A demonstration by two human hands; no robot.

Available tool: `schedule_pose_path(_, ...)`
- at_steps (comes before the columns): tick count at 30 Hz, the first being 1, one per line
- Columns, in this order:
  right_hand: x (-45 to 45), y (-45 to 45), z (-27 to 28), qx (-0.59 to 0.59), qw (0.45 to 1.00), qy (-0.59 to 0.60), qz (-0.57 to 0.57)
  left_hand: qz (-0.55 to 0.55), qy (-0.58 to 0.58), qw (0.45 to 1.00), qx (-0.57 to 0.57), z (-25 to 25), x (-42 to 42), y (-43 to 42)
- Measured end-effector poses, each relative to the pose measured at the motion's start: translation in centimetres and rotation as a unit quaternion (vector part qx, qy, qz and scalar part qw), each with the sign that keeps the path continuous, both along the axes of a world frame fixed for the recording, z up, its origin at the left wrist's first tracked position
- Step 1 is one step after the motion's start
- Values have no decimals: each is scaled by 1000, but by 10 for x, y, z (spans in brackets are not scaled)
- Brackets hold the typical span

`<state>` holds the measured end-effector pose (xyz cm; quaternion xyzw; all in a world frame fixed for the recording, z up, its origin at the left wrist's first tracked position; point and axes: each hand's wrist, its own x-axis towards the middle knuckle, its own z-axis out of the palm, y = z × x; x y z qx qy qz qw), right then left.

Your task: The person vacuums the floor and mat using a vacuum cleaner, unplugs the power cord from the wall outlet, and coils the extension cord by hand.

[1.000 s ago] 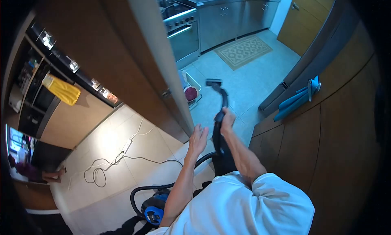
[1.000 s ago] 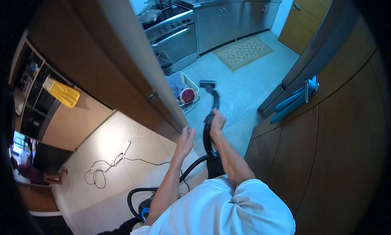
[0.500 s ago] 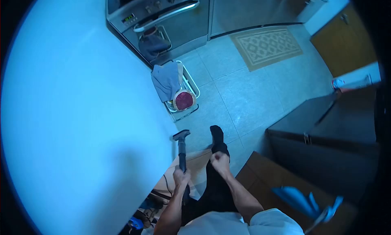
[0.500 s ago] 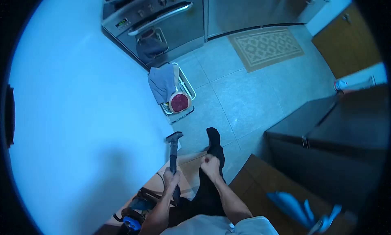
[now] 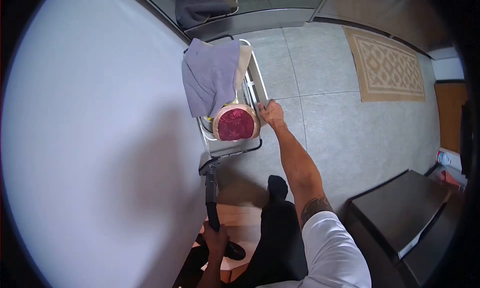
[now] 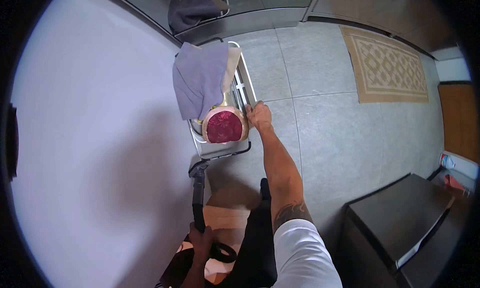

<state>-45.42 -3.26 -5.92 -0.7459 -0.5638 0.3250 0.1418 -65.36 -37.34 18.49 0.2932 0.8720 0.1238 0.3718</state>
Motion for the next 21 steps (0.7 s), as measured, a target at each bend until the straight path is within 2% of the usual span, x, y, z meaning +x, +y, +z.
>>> schedule_pose_path(2,-4,11,-30,45,999,-8,-3,33,-9,999,-31,-22,3,4)
schedule_pose_path(4,7,14,-37,133,991,5,15,141,-69,987,-28,-42,4,-4)
schedule_pose_path(7,13,9,-33,183,982,-20,36,129,-51,990,-9,-70,-9,-19)
schedule_pose_path(10,10,1,-16,192,981,-24,19,107,-18,994,22,-63,-33,0)
schedule_pose_path(12,13,-8,-19,294,955,-5,43,142,-25,989,27,-55,-47,12)
schedule_pose_path(17,17,-10,1,241,966,-73,65,205,-87,975,2,-89,-97,20)
schedule_pose_path(20,27,3,-4,267,955,-93,84,171,-76,982,19,-142,-122,10)
schedule_pose_path(21,33,10,-6,213,971,-49,91,133,-36,988,70,-153,-121,8)
